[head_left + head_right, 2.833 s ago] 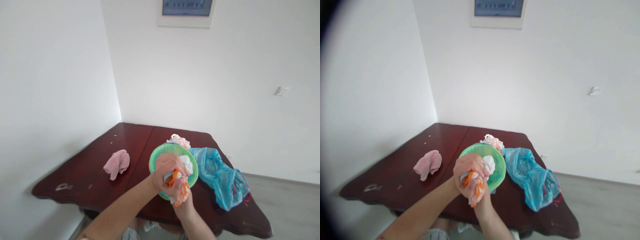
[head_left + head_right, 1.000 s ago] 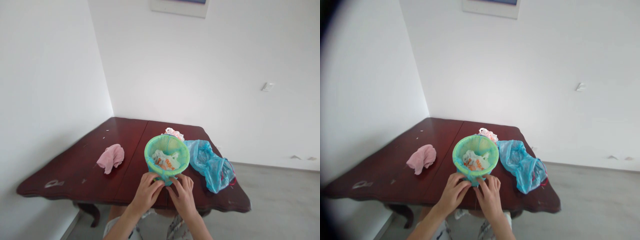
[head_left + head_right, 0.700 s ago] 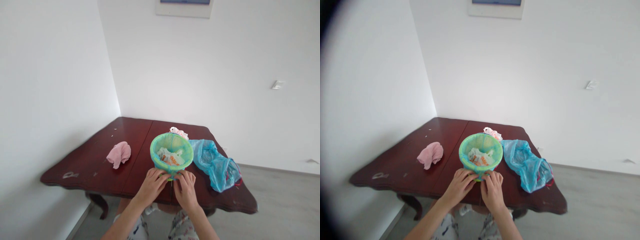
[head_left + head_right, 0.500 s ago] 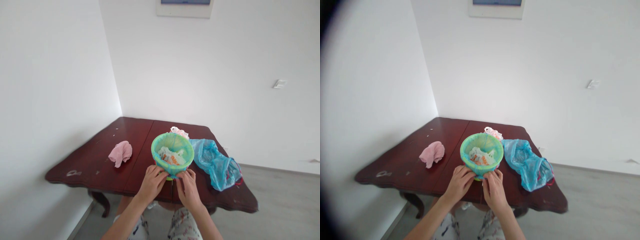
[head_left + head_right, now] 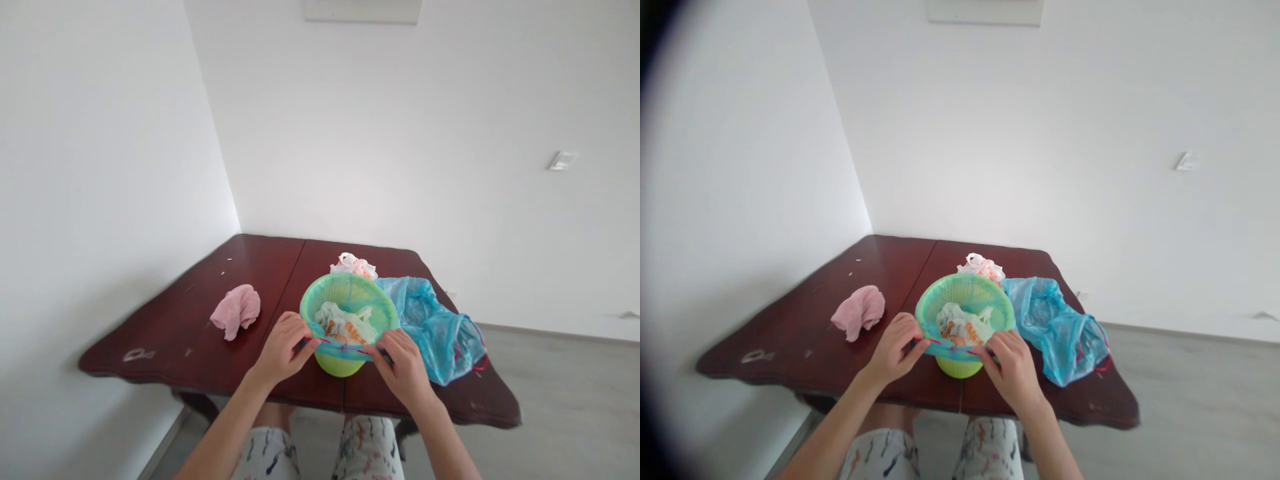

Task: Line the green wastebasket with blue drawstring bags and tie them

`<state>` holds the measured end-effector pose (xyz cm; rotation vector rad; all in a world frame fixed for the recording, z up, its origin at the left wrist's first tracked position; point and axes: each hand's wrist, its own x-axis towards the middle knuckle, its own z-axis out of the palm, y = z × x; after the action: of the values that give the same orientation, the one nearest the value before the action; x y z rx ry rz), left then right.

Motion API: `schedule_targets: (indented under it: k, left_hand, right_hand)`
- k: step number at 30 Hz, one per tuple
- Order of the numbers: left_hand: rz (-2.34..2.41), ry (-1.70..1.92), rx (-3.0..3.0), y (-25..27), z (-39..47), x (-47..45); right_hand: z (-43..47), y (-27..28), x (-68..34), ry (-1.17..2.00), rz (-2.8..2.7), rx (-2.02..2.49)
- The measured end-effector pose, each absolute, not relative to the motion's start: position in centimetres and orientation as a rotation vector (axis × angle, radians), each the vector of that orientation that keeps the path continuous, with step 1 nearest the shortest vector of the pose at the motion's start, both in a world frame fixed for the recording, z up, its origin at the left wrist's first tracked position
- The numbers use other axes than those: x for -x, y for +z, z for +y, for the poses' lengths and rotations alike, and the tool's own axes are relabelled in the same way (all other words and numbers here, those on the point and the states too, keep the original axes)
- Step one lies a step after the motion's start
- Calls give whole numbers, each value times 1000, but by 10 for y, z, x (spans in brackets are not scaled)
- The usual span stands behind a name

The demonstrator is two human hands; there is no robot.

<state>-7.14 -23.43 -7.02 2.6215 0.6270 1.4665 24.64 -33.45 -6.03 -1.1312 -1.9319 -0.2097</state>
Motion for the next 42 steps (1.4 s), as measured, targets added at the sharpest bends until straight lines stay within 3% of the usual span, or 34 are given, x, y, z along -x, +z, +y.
schedule_targets:
  k: [12, 18, 27, 32, 37, 42]
  left_hand:
    - [420, 1307, -2311, -49, -142, 68]
    - [396, 992, -2278, -28, -130, 60]
    - [367, 579, -2075, -4, -101, 36]
    - [399, 794, -1945, -27, -93, 35]
    - [549, 1147, -1881, -43, -94, 50]
    - [656, 1145, -1941, -39, -88, 55]
  right_hand:
    - [-297, -15, -287, 232, -2192, 1343]
    - [-289, 0, -302, 386, -2222, 1291]
    - [-247, 0, -307, 867, -2113, 1209]
    - [-251, 0, -303, 1069, -2121, 1015]
    - [-258, -10, -302, 885, -1948, 1073]
    - [-248, -20, -297, 736, -1781, 1181]
